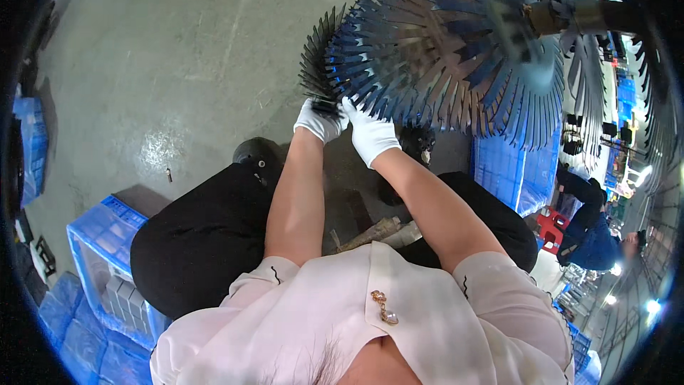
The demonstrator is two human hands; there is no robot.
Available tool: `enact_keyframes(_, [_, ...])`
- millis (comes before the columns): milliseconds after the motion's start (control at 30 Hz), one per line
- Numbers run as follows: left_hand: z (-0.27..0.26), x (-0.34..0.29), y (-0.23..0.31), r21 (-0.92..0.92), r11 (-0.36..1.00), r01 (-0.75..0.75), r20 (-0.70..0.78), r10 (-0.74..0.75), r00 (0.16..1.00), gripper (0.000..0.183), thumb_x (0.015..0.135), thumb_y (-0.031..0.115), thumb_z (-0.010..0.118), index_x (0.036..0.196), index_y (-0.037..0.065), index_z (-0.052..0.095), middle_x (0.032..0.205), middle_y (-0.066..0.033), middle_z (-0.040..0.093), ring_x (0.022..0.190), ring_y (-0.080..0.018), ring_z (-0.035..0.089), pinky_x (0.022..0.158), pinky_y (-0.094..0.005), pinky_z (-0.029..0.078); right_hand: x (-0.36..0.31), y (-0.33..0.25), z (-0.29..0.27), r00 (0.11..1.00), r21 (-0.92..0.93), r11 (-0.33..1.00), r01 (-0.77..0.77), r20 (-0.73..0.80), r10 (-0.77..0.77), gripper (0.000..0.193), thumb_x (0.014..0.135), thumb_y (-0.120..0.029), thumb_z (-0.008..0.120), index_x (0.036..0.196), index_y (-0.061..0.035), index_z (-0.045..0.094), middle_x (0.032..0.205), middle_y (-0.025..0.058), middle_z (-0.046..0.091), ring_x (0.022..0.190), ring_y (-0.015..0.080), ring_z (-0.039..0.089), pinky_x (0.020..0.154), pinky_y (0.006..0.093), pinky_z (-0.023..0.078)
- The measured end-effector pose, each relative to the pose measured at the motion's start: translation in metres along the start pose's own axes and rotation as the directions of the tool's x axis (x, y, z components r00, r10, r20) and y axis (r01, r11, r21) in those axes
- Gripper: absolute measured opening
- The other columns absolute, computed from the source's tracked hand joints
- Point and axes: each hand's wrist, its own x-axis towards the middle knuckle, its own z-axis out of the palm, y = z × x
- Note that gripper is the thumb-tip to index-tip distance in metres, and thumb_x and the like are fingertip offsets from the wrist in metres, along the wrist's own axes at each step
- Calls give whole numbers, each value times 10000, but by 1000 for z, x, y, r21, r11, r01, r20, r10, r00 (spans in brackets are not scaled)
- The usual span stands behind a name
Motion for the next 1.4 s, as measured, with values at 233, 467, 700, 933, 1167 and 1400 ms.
enact_keyframes(233, [-8,1,-1,-31,999,-23,85,25,996,521,1035,423,254,1118,55,613,1006,-120,680,827,-268,651,722,-458,568,-12,6,-10,988,-28,988,152,-30,-153,601,861,-31,499,1448,-162,475,1295,156,546,1160,351,530,936,467,452])
enact_keyframes(467, [-18,10,4,33,998,-51,37,50,998,467,1009,439,312,925,63,575,854,-103,622,721,-272,586,664,-447,538,-52,-19,-41,990,136,982,132,-60,-125,601,828,-84,549,1423,-57,466,1396,190,476,1240,375,483,1051,473,391])
enact_keyframes(700, [-54,15,2,-48,978,-203,-29,201,979,500,996,444,262,1021,80,603,990,-137,637,867,-295,589,757,-483,503,-91,-29,-74,993,244,964,109,17,-117,544,819,-123,598,1355,-67,522,1353,174,507,1167,373,528,975,480,442])
enact_keyframes(933, [-49,-49,-54,390,905,-170,-60,209,976,399,983,417,384,1178,156,615,1205,-77,656,1101,-284,595,1005,-454,452,-80,-41,-90,991,245,969,19,125,-51,413,871,-272,640,1222,-61,594,1153,147,610,1061,332,603,888,465,499])
enact_keyframes(1167, [-35,-98,-60,482,876,5,-111,56,992,437,927,580,488,1089,183,578,1029,-96,660,898,-305,653,777,-493,567,-80,-41,-109,989,330,944,19,130,-66,304,912,-335,615,1044,-62,644,1036,181,658,1005,366,647,854,478,525])
enact_keyframes(1400, [-43,-137,-98,874,483,60,-202,247,948,1076,753,945,340,1261,23,557,1191,-225,624,1105,-407,599,969,-544,462,-91,-24,-118,980,496,864,-89,200,-13,381,884,-362,621,1076,-34,656,1082,220,676,1037,395,638,905,480,499])
